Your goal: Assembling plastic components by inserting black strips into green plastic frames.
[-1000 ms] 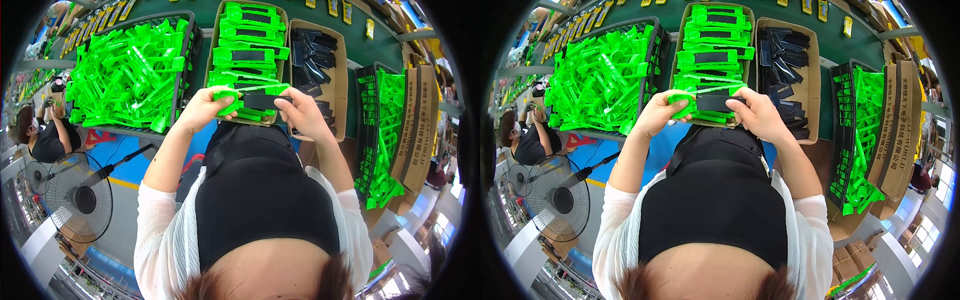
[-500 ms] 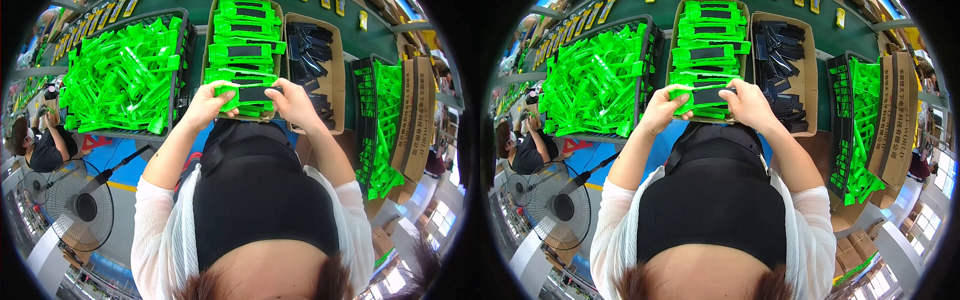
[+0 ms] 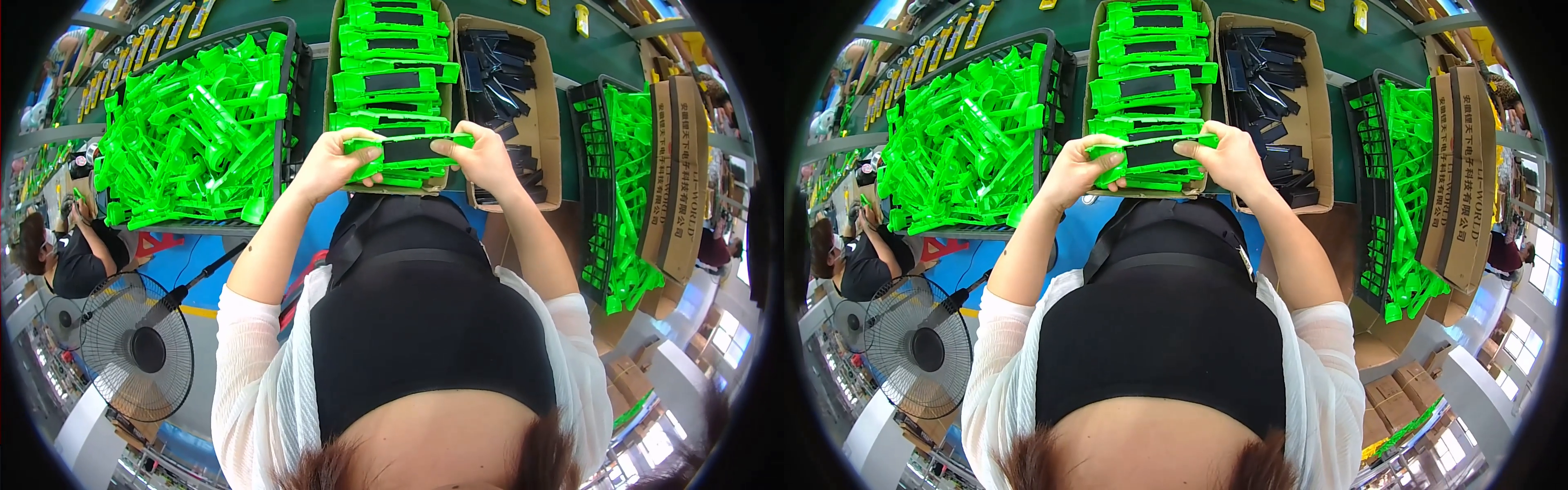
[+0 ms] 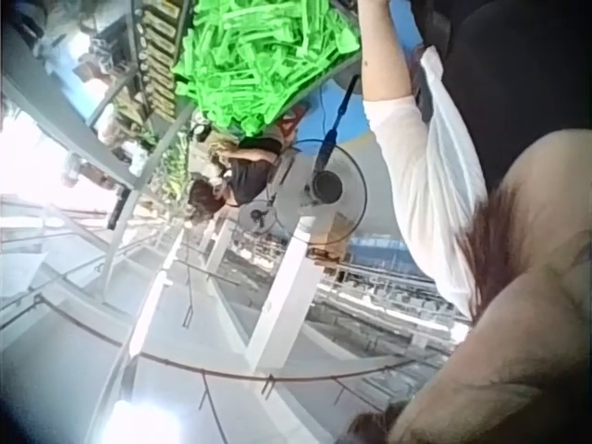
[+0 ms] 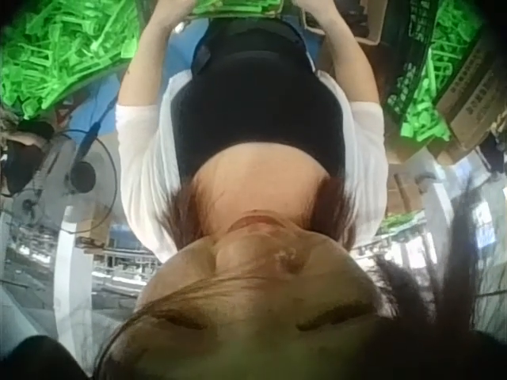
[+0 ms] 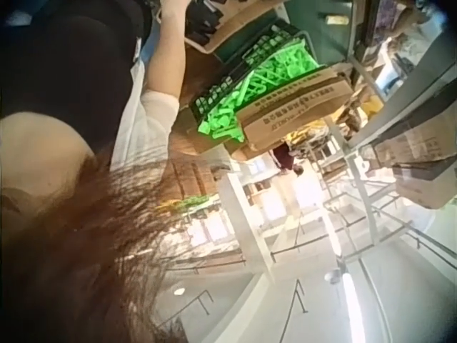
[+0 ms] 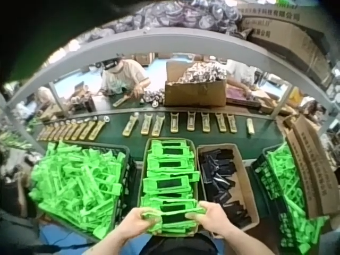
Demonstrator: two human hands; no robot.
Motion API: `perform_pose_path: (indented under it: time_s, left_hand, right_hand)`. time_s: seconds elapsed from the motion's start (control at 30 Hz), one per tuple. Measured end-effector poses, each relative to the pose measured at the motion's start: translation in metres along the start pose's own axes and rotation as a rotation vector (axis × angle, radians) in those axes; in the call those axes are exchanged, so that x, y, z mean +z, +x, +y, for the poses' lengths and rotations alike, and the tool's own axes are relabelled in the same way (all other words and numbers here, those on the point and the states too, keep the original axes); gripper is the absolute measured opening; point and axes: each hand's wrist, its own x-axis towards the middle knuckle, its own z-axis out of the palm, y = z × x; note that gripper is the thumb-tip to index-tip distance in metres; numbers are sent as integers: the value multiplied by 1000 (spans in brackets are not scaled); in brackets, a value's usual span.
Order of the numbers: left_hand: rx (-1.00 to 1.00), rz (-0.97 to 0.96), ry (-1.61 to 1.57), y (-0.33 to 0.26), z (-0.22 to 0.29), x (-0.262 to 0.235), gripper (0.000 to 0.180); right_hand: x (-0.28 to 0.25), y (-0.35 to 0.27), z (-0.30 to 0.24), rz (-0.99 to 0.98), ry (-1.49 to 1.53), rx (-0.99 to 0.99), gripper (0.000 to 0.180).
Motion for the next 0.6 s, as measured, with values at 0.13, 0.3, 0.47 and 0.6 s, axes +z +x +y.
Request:
perform_pose_path:
  time_s: [0.13, 0.3, 0.47, 0.6]
  left_hand:
    - [-34, 71, 93, 8, 3, 6, 19]
    - [304, 39, 1144, 18, 22, 38, 25]
    - [477, 175, 1120, 27, 6, 48, 23]
    - [-111, -80, -17, 59, -3, 33, 24]
  right_hand:
    - [1, 0, 0, 74, -176, -16, 28]
    - [8, -7, -1, -19, -5, -140, 33]
    - [12, -10, 12, 76, 6, -341, 41]
    - [-4, 6, 17, -404, 840, -52, 34]
